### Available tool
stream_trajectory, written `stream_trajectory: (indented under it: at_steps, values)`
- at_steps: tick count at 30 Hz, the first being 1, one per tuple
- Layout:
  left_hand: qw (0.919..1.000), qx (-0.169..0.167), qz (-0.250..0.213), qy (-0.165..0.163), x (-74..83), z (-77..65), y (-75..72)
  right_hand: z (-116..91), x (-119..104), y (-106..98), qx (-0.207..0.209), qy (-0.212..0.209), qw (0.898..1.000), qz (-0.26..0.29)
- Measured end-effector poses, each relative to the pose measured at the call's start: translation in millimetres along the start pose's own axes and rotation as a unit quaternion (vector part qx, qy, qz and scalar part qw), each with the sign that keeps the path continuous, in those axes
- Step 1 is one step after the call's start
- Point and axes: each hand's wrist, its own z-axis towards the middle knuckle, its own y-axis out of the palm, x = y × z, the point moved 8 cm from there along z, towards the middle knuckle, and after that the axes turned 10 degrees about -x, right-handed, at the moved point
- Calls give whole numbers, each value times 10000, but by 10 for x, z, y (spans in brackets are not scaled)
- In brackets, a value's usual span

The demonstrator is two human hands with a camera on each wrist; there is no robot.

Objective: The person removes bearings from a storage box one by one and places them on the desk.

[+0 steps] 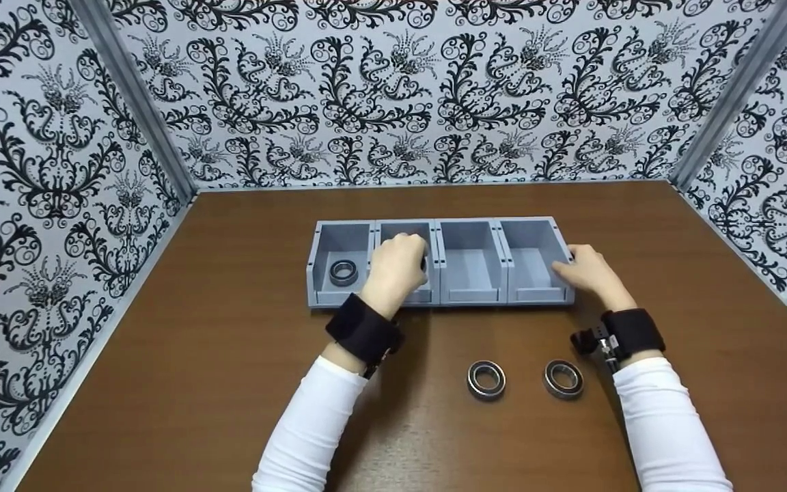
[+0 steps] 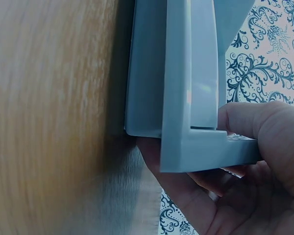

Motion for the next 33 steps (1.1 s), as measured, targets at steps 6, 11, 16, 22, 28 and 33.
stream_trajectory:
  at_steps: [6, 11, 16, 22, 28, 33]
  values:
    - [10000, 89, 28, 2, 20, -79, -29, 1, -3, 22, -87, 20, 10000, 28]
    - [10000, 46, 3, 3, 43, -128, -38, 3, -2, 15, -27, -12, 10000, 42]
    - [9995, 224, 23, 217, 72, -189, -56, 7, 7, 9, 1, -6, 10000, 43]
    - [9987, 304, 113, 397, 90, -261, -62, 4, 7, 14, -93, 55, 9999, 63]
    - [9984, 295, 91, 466, 105, -346, -86, -2, -8, 18, -93, 71, 9999, 23]
    - [9981, 330, 172, 491, 126, -410, -105, -14, -14, 14, -70, 94, 9999, -72]
